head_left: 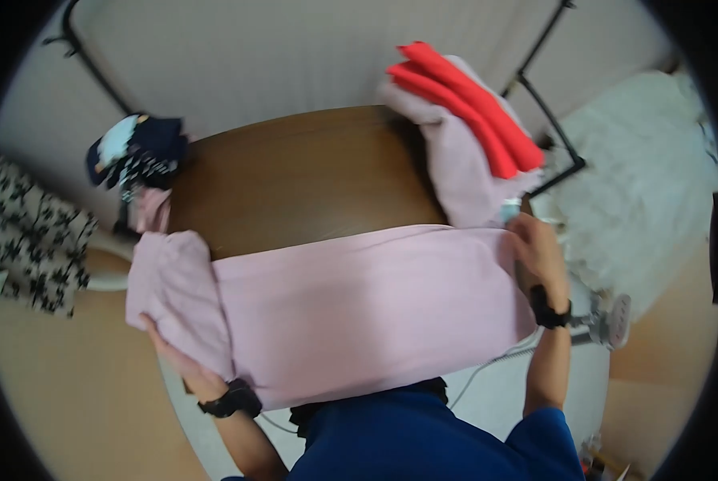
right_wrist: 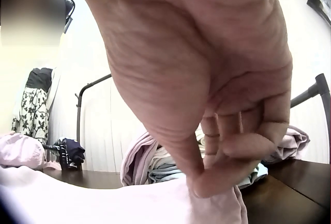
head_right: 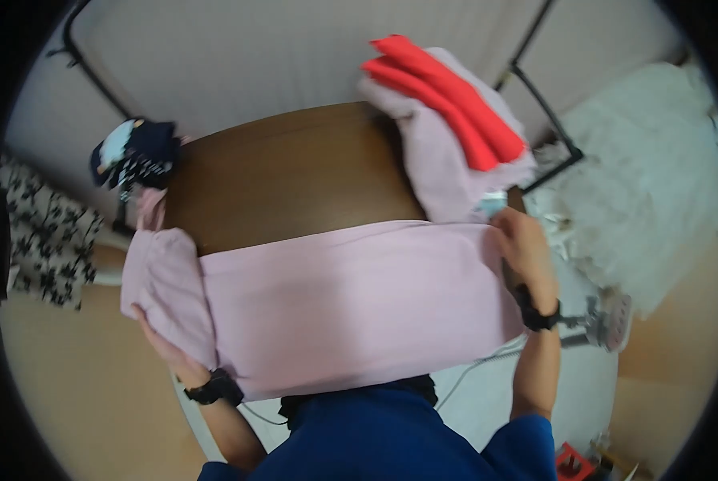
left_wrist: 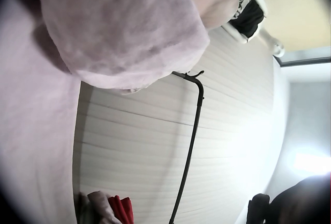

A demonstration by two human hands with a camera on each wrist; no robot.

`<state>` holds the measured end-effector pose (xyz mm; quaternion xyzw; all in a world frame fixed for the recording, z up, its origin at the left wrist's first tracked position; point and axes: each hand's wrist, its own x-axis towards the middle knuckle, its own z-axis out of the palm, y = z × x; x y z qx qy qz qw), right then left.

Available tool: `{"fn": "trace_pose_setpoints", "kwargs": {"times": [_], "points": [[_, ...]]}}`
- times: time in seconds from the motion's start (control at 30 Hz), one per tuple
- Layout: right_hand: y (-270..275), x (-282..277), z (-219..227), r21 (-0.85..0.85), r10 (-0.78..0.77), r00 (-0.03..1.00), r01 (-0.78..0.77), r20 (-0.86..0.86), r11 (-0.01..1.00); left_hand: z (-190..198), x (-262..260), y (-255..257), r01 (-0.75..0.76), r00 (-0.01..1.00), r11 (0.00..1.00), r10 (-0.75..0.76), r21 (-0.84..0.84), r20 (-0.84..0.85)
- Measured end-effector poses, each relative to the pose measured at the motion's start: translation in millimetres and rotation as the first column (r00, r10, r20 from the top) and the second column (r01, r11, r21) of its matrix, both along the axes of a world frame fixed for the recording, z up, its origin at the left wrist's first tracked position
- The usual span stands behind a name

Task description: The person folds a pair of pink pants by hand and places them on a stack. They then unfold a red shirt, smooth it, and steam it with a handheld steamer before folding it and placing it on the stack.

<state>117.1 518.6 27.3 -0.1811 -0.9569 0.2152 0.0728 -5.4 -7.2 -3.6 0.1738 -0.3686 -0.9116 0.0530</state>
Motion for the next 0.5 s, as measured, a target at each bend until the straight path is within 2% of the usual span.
{"fn": "trace_pose_setpoints", "kwargs": {"times": [0.07,0.1,0.13,0.23,0.27,0.3,0.33,0.37,0.4,0.47,0.5], "points": [[10,-3,-9,-0.154,-0.092,0.991,0.076,-0.098,0.985,0,4,-2,-0.010,0.998,0.999,0.013,0.054,-0.059],[-3,-7,2,-0.132,-0.173,0.967,0.150,-0.188,0.980,-1,6,-5,-0.027,0.994,0.999,0.031,0.038,-0.105],[-1,-10,1,-0.105,-0.188,0.947,0.165,-0.260,0.981,3,9,-7,-0.055,0.993,0.998,0.057,0.022,-0.108],[-5,-14,-2,-0.167,-0.204,0.944,0.165,-0.258,0.972,11,15,-3,-0.103,0.978,0.992,0.113,0.069,-0.172],[-8,-12,-1,0.038,-0.146,0.969,0.157,-0.201,0.987,17,17,1,-0.105,0.978,0.992,0.117,0.073,-0.172],[-12,-9,2,0.244,-0.099,0.987,0.128,-0.128,0.961,23,21,7,-0.135,0.974,0.990,0.140,0.041,-0.176],[-22,-7,9,0.247,-0.090,0.988,0.120,-0.129,0.961,26,23,10,-0.170,0.968,0.985,0.168,0.008,-0.185],[-41,-4,22,-0.003,-0.092,0.983,0.092,-0.158,0.996,25,26,8,-0.183,0.966,0.983,0.181,0.005,-0.186],[-61,0,33,-0.256,-0.101,0.979,0.054,-0.178,0.965,23,34,3,-0.163,0.962,0.987,0.158,-0.004,-0.222],[-97,9,47,-0.498,-0.036,0.989,-0.041,-0.143,0.866,18,46,2,-0.147,0.956,0.989,0.137,-0.017,-0.259],[-112,12,55,-0.479,0.168,0.980,-0.199,-0.106,0.855,12,50,7,-0.186,0.944,0.971,0.135,-0.147,-0.303]]}}
